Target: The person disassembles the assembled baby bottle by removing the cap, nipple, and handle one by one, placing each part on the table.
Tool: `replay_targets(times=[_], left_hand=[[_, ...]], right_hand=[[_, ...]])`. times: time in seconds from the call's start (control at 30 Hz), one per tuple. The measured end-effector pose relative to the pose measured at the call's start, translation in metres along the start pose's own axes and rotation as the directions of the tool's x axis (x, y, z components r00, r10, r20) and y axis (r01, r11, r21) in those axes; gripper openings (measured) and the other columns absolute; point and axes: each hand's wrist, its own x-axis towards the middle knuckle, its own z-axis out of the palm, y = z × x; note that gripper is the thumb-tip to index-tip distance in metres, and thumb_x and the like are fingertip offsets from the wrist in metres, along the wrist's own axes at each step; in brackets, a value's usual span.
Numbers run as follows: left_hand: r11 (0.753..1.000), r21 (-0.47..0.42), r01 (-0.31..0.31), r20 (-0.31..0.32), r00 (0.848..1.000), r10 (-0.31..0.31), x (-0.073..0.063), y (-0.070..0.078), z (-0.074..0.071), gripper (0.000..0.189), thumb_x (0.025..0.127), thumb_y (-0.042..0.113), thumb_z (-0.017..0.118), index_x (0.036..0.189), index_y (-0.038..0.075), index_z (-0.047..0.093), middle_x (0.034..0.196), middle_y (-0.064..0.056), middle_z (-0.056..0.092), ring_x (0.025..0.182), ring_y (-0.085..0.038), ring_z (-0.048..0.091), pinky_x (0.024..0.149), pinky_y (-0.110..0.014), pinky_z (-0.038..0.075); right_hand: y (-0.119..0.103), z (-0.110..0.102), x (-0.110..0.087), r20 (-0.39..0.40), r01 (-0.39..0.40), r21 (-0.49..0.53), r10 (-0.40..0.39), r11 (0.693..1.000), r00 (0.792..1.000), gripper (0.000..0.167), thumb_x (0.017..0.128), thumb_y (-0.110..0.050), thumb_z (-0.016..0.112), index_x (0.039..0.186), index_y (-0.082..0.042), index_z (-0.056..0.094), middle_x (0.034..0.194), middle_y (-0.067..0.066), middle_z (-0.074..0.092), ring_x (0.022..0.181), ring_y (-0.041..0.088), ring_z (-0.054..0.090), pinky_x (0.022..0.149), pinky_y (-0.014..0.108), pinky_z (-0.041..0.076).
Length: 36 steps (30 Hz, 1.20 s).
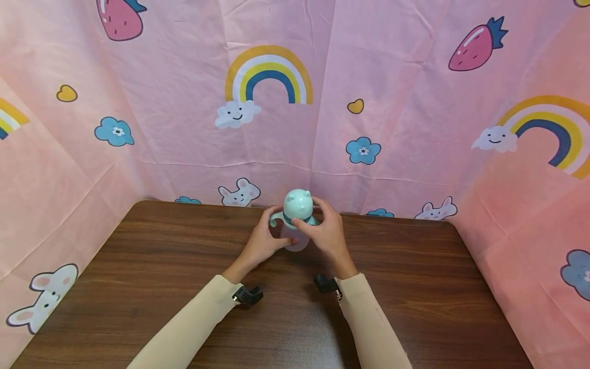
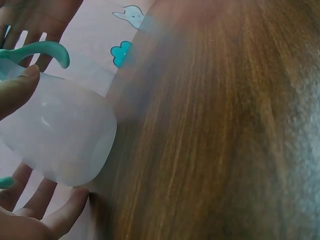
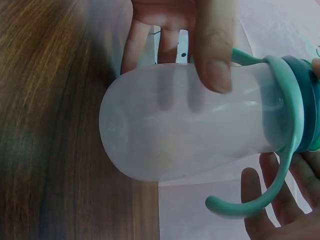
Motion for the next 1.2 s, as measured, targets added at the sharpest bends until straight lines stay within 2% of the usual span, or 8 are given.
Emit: replay_targets(times=[0.2, 0.43, 0.7, 0.87, 0.97, 1.13, 1.2], left_hand=[[0.998, -0.058, 0.041, 0.019, 0.999, -0.040, -0.0042, -0.0029, -0.0010, 0.094, 0.089, 0.019, 0.096, 0.163, 0.014, 0.038, 0.147, -0.016, 0.061, 0.129, -0.036, 0.062, 0.105, -0.055, 0.056], [0.991, -0.116, 0.072, 0.046, 0.997, -0.067, -0.0093, -0.0036, -0.0041, 0.089, 0.091, 0.011, 0.093, 0.162, 0.011, 0.039, 0.148, -0.019, 0.060, 0.133, -0.041, 0.065, 0.105, -0.054, 0.058], [0.989, -0.124, 0.085, 0.056, 0.995, -0.078, -0.0103, -0.0045, -0.0050, 0.085, 0.092, 0.007, 0.091, 0.160, 0.009, 0.039, 0.149, -0.021, 0.060, 0.134, -0.041, 0.065, 0.106, -0.052, 0.057], [0.987, -0.130, 0.096, 0.063, 0.994, -0.088, -0.0103, -0.0058, -0.0045, 0.084, 0.093, 0.007, 0.091, 0.159, 0.009, 0.039, 0.150, -0.021, 0.059, 0.135, -0.042, 0.065, 0.107, -0.053, 0.056], [0.986, -0.130, 0.100, 0.062, 0.994, -0.093, -0.0104, -0.0064, -0.0042, 0.084, 0.093, 0.007, 0.091, 0.159, 0.009, 0.040, 0.150, -0.021, 0.059, 0.134, -0.041, 0.065, 0.107, -0.052, 0.057], [0.985, -0.135, 0.107, 0.061, 0.993, -0.099, -0.0102, -0.0066, -0.0041, 0.083, 0.092, 0.008, 0.091, 0.159, 0.008, 0.041, 0.149, -0.021, 0.059, 0.133, -0.042, 0.066, 0.105, -0.052, 0.058], [0.985, -0.135, 0.110, 0.062, 0.993, -0.102, -0.0102, -0.0068, -0.0041, 0.083, 0.093, 0.009, 0.091, 0.158, 0.008, 0.041, 0.150, -0.020, 0.059, 0.133, -0.042, 0.066, 0.104, -0.052, 0.058]], right_hand=[[0.0010, -0.0016, 0.0003, -0.005, 0.014, 0.021, -0.014, 1.000, 1.000, 0.064, 0.093, -0.016, 0.090, 0.150, -0.004, 0.063, 0.138, 0.017, 0.070, 0.124, 0.036, 0.070, 0.105, 0.057, 0.057], [0.0021, -0.0032, -0.0011, -0.022, 0.034, 0.019, -0.033, 0.999, 0.999, 0.063, 0.093, -0.012, 0.090, 0.150, -0.002, 0.063, 0.137, 0.018, 0.071, 0.126, 0.035, 0.068, 0.102, 0.057, 0.058], [0.0028, -0.0049, 0.0007, -0.055, 0.076, 0.055, -0.073, 0.996, 0.996, 0.060, 0.092, -0.009, 0.090, 0.146, 0.001, 0.066, 0.133, 0.021, 0.072, 0.123, 0.037, 0.068, 0.103, 0.058, 0.057], [0.0008, -0.0065, 0.0014, -0.059, 0.069, 0.059, -0.065, 0.996, 0.996, 0.062, 0.092, -0.009, 0.090, 0.147, 0.000, 0.065, 0.135, 0.020, 0.071, 0.124, 0.037, 0.066, 0.102, 0.059, 0.057], [-0.0012, -0.0074, 0.0017, -0.056, 0.056, 0.051, -0.053, 0.997, 0.997, 0.064, 0.092, -0.010, 0.090, 0.150, -0.002, 0.063, 0.137, 0.018, 0.070, 0.123, 0.035, 0.066, 0.096, 0.052, 0.060], [-0.0040, -0.0092, 0.0017, -0.058, 0.036, 0.045, -0.033, 0.998, 0.998, 0.065, 0.093, -0.013, 0.090, 0.152, -0.006, 0.063, 0.138, 0.013, 0.070, 0.122, 0.031, 0.067, 0.078, 0.032, 0.062], [-0.0048, -0.0103, 0.0017, -0.061, 0.037, 0.048, -0.034, 0.998, 0.998, 0.064, 0.094, -0.013, 0.090, 0.152, -0.007, 0.063, 0.138, 0.013, 0.069, 0.123, 0.031, 0.066, 0.077, 0.027, 0.060]])
